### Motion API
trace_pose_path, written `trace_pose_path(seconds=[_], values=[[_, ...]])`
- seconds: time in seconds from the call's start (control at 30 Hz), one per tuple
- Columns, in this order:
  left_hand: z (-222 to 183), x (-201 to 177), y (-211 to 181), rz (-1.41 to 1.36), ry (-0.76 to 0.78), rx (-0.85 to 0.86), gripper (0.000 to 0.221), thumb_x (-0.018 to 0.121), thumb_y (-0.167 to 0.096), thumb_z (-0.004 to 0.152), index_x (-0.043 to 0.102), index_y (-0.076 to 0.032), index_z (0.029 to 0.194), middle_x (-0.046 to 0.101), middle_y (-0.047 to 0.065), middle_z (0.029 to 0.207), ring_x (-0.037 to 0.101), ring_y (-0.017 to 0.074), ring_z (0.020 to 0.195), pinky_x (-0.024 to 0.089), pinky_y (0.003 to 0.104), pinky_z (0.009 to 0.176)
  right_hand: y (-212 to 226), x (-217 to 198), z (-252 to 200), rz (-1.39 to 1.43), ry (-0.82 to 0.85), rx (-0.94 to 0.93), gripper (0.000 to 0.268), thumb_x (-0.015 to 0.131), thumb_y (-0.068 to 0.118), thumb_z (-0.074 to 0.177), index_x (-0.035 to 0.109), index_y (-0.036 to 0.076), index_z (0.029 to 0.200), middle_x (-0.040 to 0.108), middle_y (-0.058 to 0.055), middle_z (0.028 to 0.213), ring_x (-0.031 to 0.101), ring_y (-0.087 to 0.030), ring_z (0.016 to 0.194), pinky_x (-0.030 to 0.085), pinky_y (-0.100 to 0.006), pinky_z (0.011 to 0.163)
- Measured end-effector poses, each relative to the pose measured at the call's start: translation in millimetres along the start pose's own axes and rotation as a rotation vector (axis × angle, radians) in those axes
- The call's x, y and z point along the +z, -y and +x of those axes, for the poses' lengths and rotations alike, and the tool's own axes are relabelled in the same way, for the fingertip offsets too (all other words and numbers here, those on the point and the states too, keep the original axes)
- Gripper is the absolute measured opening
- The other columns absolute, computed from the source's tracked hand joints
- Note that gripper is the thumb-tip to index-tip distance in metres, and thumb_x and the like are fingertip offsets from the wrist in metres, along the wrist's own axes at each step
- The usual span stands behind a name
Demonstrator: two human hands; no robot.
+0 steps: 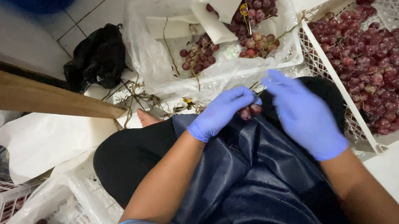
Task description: Sorting red grapes by removing them from stems and placing them into containers for packaging.
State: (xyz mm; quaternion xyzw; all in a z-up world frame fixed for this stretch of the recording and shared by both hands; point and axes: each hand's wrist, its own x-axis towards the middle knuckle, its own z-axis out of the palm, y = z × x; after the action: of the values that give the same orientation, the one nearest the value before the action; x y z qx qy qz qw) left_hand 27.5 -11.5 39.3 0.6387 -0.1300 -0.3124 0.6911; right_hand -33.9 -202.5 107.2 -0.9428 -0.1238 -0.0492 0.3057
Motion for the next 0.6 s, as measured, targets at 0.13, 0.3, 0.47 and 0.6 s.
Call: trace_pose_path(seconds=[0.13, 0.3, 0.47, 0.6], values=[[16.9, -8.5, 46.0, 0.253, -0.064, 0.022, 0.010, 0.071, -0.027, 0.088, 0.072, -0.018, 0.092, 0.071, 0.006, 0.084, 0.068, 0.0200, 0.090, 0.050, 0.034, 0.091, 6.7, 28.0, 13.6, -0.116, 0.151, -0.029, 0.050, 0.046, 0.006, 0.093, 0.049, 0.005, 0.142, 0.056, -0.025, 0.134, 0.057, -0.042, 0.120, 0.048, -0.049, 0.097], [15.2, -6.2, 43.5, 0.406, -0.113, 0.002, 0.011, 0.066, -0.021, 0.085, 0.065, -0.010, 0.086, 0.065, 0.015, 0.089, 0.066, 0.0329, 0.093, 0.051, 0.042, 0.087, -12.6, 52.0, 6.9, -0.413, 0.282, -0.020, 0.024, 0.051, 0.025, 0.098, 0.063, 0.009, 0.110, 0.066, -0.009, 0.100, 0.066, -0.027, 0.098, 0.050, -0.041, 0.090], [18.0, 14.7, 76.7, 0.232, -0.129, -0.107, 0.012, 0.068, -0.020, 0.078, 0.068, -0.011, 0.084, 0.064, 0.012, 0.081, 0.066, 0.0245, 0.079, 0.051, 0.037, 0.079, -20.3, 55.3, 5.1, -0.431, 0.161, 0.007, 0.013, 0.054, 0.024, 0.095, 0.060, 0.017, 0.086, 0.062, -0.002, 0.078, 0.064, -0.026, 0.080, 0.049, -0.039, 0.073], [10.2, 15.0, 43.8, 0.022, -0.099, -0.079, 0.016, 0.067, -0.024, 0.083, 0.071, -0.010, 0.086, 0.068, 0.009, 0.074, 0.063, 0.0185, 0.065, 0.049, 0.031, 0.069, -47.2, 75.1, -6.3, -0.214, 0.100, 0.311, 0.014, 0.049, 0.028, 0.096, 0.062, 0.027, 0.097, 0.066, -0.003, 0.088, 0.065, -0.026, 0.094, 0.051, -0.041, 0.081]])
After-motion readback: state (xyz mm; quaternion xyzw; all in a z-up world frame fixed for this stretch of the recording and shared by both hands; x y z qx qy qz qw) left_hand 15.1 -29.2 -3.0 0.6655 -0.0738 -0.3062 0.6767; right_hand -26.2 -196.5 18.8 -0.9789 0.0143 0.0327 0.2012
